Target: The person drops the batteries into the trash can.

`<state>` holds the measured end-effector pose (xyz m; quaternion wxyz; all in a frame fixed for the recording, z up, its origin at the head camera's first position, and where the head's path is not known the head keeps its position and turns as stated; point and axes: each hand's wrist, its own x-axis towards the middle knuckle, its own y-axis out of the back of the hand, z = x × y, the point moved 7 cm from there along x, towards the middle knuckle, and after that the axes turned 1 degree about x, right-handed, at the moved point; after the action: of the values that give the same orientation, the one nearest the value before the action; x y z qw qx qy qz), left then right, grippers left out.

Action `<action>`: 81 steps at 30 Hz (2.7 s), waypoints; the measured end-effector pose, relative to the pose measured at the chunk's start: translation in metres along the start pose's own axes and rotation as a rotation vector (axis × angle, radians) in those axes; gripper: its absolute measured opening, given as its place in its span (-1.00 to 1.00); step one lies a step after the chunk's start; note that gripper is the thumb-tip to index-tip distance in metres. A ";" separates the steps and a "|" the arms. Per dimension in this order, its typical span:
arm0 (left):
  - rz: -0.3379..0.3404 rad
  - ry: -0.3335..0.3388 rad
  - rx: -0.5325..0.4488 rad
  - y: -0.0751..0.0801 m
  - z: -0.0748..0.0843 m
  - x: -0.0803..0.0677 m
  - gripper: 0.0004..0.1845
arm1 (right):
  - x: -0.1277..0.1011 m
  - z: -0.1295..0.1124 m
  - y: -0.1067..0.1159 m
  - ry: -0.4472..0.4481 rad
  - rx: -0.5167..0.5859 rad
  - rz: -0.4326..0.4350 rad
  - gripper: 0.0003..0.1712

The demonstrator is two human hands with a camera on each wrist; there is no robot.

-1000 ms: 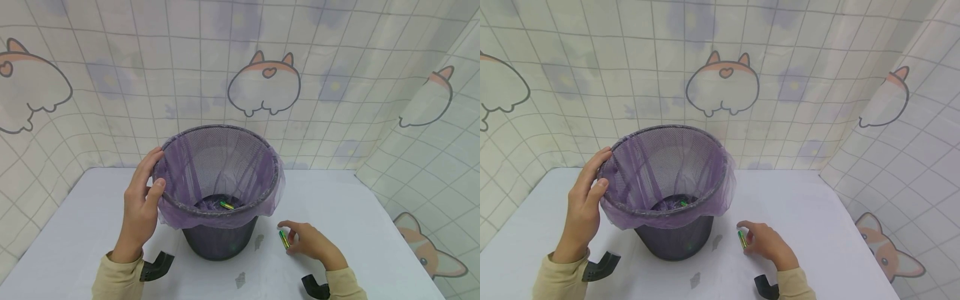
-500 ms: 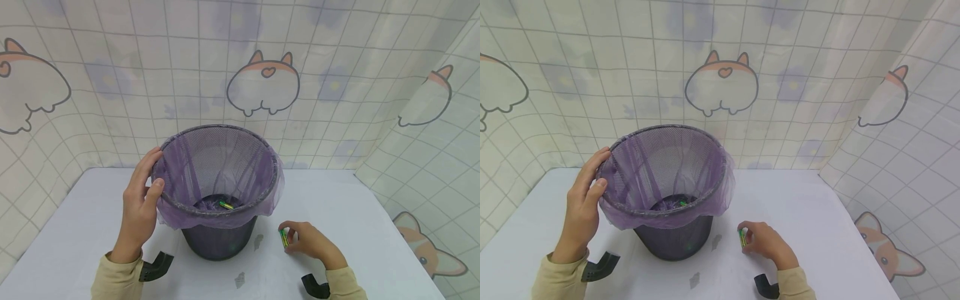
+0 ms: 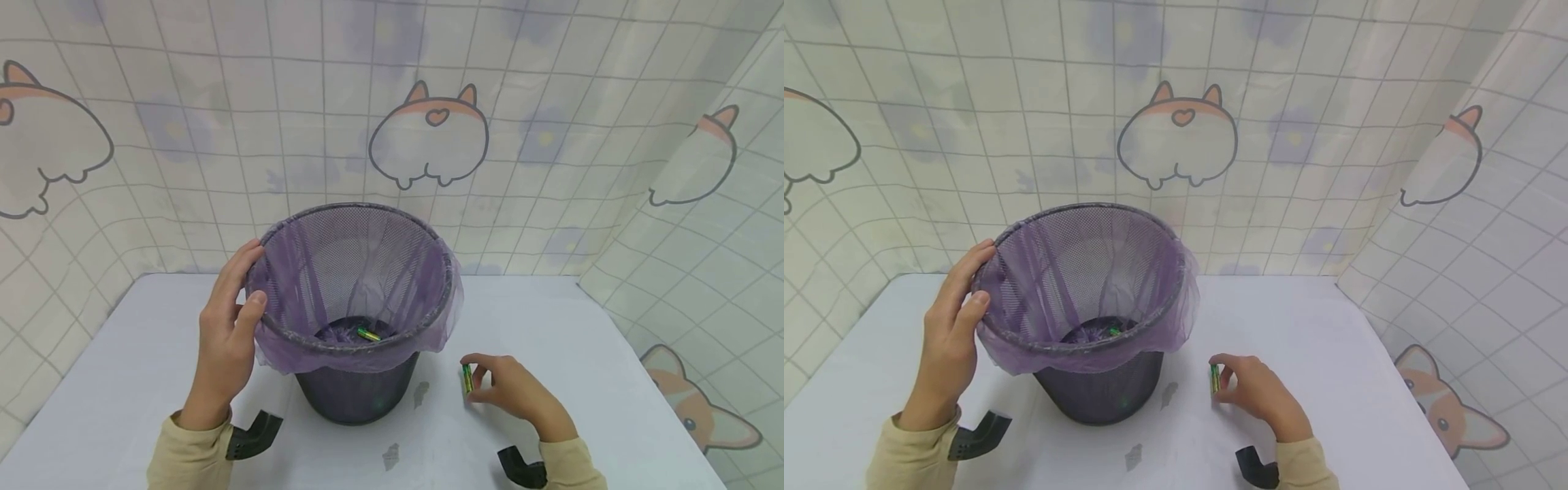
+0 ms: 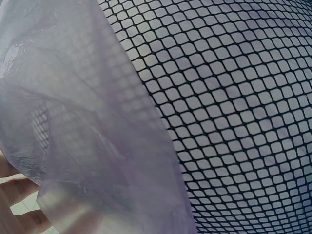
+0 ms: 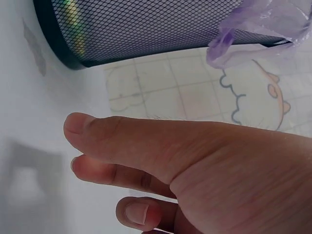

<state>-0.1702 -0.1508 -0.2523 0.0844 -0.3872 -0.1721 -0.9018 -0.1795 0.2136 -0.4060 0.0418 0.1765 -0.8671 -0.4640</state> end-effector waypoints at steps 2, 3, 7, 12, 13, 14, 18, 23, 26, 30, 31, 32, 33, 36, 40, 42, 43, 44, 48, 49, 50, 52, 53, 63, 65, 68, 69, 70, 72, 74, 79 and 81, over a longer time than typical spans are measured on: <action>0.002 -0.005 0.003 0.000 0.000 0.000 -0.48 | -0.001 -0.001 0.002 0.002 -0.002 0.003 -0.41; 0.003 -0.005 0.004 0.000 0.000 0.000 -0.49 | -0.001 -0.002 0.003 0.003 -0.004 0.004 -0.41; 0.006 -0.007 0.006 0.000 0.000 -0.001 -0.49 | -0.004 -0.006 0.008 -0.007 -0.007 0.017 -0.39; 0.001 -0.006 0.009 0.000 0.000 -0.001 -0.48 | -0.006 -0.011 0.014 -0.015 -0.021 0.042 -0.39; 0.000 -0.004 0.009 0.000 0.000 -0.001 -0.48 | -0.006 -0.012 0.015 -0.015 -0.026 0.049 -0.39; 0.001 -0.005 0.010 0.000 0.000 -0.001 -0.48 | -0.006 -0.013 0.016 -0.012 -0.034 0.055 -0.40; -0.001 -0.009 0.007 -0.001 0.000 0.000 -0.48 | -0.008 -0.019 0.020 0.002 -0.062 0.082 -0.41; 0.003 -0.015 0.004 0.000 0.001 0.001 -0.48 | -0.009 -0.029 0.029 0.013 -0.085 0.153 -0.42; 0.005 -0.013 0.007 0.000 0.001 0.000 -0.48 | -0.012 -0.035 0.034 0.031 -0.091 0.199 -0.41; 0.002 -0.010 0.010 -0.001 0.001 0.000 -0.48 | -0.019 -0.044 0.040 0.067 -0.093 0.263 -0.39; 0.002 -0.011 0.010 -0.001 0.001 0.000 -0.48 | -0.020 -0.045 0.042 0.077 -0.094 0.280 -0.39; 0.001 -0.010 0.010 -0.001 0.001 0.000 -0.48 | -0.021 -0.047 0.044 0.087 -0.096 0.296 -0.40; 0.001 -0.010 0.009 -0.001 0.001 0.000 -0.48 | -0.022 -0.049 0.045 0.096 -0.097 0.313 -0.39; 0.003 -0.010 0.007 -0.002 0.000 -0.001 -0.48 | -0.025 -0.053 0.050 0.130 -0.108 0.373 -0.39; 0.002 -0.007 0.007 -0.002 -0.001 0.000 -0.47 | -0.028 -0.059 0.057 0.195 -0.108 0.473 -0.36; 0.002 -0.004 0.007 -0.002 -0.001 0.000 -0.47 | -0.030 -0.062 0.060 0.225 -0.104 0.515 -0.35; 0.003 -0.002 0.007 -0.001 -0.001 -0.001 -0.47 | -0.031 -0.063 0.061 0.236 -0.101 0.533 -0.34; 0.003 0.000 0.008 -0.001 -0.001 -0.001 -0.47 | -0.032 -0.064 0.062 0.245 -0.099 0.549 -0.34; 0.007 0.000 0.005 -0.001 -0.001 -0.001 -0.47 | -0.036 -0.069 0.067 0.282 -0.095 0.602 -0.32; 0.007 -0.001 0.004 -0.001 -0.001 -0.001 -0.47 | -0.037 -0.070 0.069 0.294 -0.089 0.612 -0.32; 0.007 -0.002 0.003 -0.001 -0.001 -0.001 -0.47 | -0.038 -0.072 0.071 0.305 -0.084 0.623 -0.31; 0.008 -0.006 0.004 -0.001 0.000 -0.001 -0.47 | -0.040 -0.075 0.075 0.326 -0.071 0.642 -0.31; 0.009 -0.007 0.005 -0.001 0.000 -0.001 -0.47 | -0.041 -0.076 0.077 0.335 -0.065 0.652 -0.30; 0.008 -0.007 0.011 -0.001 0.000 -0.001 -0.47 | -0.043 -0.093 0.101 0.383 -0.068 0.713 -0.29; 0.009 -0.005 0.011 -0.001 0.000 -0.001 -0.47 | -0.044 -0.097 0.105 0.397 -0.068 0.718 -0.29; 0.009 -0.004 0.015 -0.001 0.000 -0.001 -0.47 | -0.044 -0.103 0.110 0.419 -0.069 0.734 -0.28; 0.008 -0.005 0.015 -0.001 0.000 -0.001 -0.47 | -0.044 -0.105 0.111 0.417 -0.067 0.735 -0.28; 0.007 -0.005 0.015 -0.001 0.000 -0.001 -0.47 | -0.045 -0.107 0.112 0.415 -0.061 0.734 -0.29; 0.005 0.000 0.015 -0.001 0.000 -0.001 -0.47 | -0.045 -0.110 0.114 0.417 -0.056 0.737 -0.29; 0.005 -0.002 0.015 -0.001 -0.001 -0.002 -0.47 | -0.046 -0.112 0.115 0.418 -0.053 0.738 -0.29; 0.009 -0.012 0.010 -0.001 -0.001 -0.002 -0.47 | -0.045 -0.118 0.118 0.435 -0.062 0.751 -0.30; 0.009 -0.012 0.010 -0.001 -0.001 -0.002 -0.47 | -0.044 -0.120 0.120 0.440 -0.064 0.754 -0.31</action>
<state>-0.1701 -0.1504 -0.2546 0.0894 -0.3931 -0.1752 -0.8982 -0.1420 0.1944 -0.2357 0.3975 -0.0593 -0.8265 -0.3941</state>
